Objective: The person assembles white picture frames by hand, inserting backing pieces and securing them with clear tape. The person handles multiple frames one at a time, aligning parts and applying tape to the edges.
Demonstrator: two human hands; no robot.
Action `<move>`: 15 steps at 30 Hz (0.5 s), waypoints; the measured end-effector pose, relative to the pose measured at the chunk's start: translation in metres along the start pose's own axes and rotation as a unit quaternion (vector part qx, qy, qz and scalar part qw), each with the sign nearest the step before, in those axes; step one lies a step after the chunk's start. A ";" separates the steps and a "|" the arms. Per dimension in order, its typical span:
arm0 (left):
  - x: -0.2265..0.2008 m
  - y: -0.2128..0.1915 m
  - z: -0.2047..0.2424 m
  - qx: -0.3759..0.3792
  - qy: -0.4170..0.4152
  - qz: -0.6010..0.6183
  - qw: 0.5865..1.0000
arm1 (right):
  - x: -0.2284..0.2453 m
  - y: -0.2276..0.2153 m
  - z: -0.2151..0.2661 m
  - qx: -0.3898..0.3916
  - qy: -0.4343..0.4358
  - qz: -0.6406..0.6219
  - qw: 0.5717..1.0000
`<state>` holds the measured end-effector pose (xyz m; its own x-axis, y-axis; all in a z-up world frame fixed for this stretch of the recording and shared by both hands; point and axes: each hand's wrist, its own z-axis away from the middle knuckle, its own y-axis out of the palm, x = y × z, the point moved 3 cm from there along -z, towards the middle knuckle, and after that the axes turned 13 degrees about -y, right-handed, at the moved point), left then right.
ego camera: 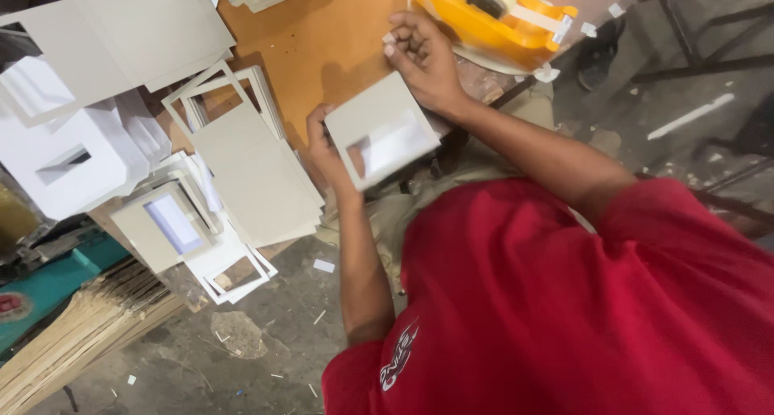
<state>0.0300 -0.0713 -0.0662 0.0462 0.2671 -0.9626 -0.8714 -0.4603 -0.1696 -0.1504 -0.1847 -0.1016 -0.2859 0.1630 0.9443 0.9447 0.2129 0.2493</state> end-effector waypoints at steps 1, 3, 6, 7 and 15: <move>0.000 0.000 0.000 -0.005 -0.007 0.012 1.000 | -0.002 0.003 -0.007 -0.001 -0.003 0.005 1.000; 0.000 -0.002 0.001 -0.017 -0.023 0.033 0.999 | -0.007 0.013 -0.016 -0.002 -0.006 0.012 1.000; -0.004 -0.005 -0.001 -0.060 -0.023 0.024 0.998 | -0.009 0.026 -0.025 -0.027 -0.008 0.027 0.999; -0.005 -0.005 -0.002 -0.061 -0.020 0.031 0.997 | -0.011 0.028 -0.027 -0.032 -0.003 0.037 0.999; -0.006 -0.007 -0.008 -0.073 0.033 -0.012 0.997 | -0.016 0.029 -0.024 -0.046 0.023 0.052 0.997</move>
<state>0.0396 -0.0760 -0.0611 0.1037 0.2252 -0.9688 -0.7893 -0.5741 -0.2179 -0.1142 -0.2040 -0.1042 -0.1796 0.1347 0.9745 0.9802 0.1084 0.1657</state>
